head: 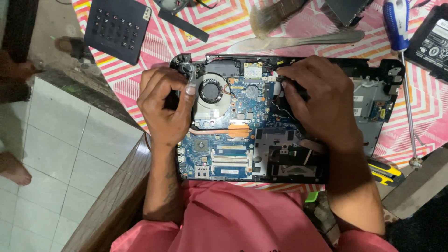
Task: The person works on the internal components of a disassembled laptop, using a small tool to manipulate wires and connectors on the motherboard. They also use a screwdriver to adjust parts within the laptop chassis.
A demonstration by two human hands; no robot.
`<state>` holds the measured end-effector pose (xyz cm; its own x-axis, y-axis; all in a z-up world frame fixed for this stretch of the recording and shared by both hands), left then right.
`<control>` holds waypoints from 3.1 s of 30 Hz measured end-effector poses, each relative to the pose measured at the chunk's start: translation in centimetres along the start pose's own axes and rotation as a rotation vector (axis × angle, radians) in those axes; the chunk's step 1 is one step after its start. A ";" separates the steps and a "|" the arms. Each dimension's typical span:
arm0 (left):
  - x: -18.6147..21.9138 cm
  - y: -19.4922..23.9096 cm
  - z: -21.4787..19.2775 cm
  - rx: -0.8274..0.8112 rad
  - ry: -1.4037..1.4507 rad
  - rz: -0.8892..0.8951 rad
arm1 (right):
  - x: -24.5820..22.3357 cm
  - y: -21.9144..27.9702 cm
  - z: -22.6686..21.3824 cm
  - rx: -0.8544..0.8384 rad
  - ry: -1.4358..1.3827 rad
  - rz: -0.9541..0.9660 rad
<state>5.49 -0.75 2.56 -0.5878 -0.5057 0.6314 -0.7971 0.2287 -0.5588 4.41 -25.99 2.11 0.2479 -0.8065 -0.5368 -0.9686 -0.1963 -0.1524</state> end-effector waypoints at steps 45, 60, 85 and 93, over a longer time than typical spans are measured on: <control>0.1 0.0 -0.1 0.003 0.002 0.017 | -0.3 0.4 0.2 -0.164 -0.044 -0.069; 0.1 0.1 0.0 0.009 0.009 0.014 | -1.1 0.1 -0.9 -0.153 -0.108 -0.082; 0.0 0.2 0.1 0.001 -0.002 0.018 | -1.9 0.3 -2.2 -0.116 -0.310 -0.056; 0.3 0.1 0.1 -0.002 0.023 0.037 | -1.4 0.6 -2.2 0.002 -0.285 -0.043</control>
<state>5.21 -0.98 2.61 -0.6201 -0.4777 0.6224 -0.7749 0.2485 -0.5813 3.45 -26.18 4.58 0.2836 -0.6083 -0.7414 -0.9573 -0.2252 -0.1814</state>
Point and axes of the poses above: each hand's wrist, its own y-axis away from the middle knuckle, its own z-axis out of the palm, x = y × z, the point moved 6 cm from there along -y, towards the middle knuckle, and after that the axes turned 12 degrees about z, right-handed, at the moved point
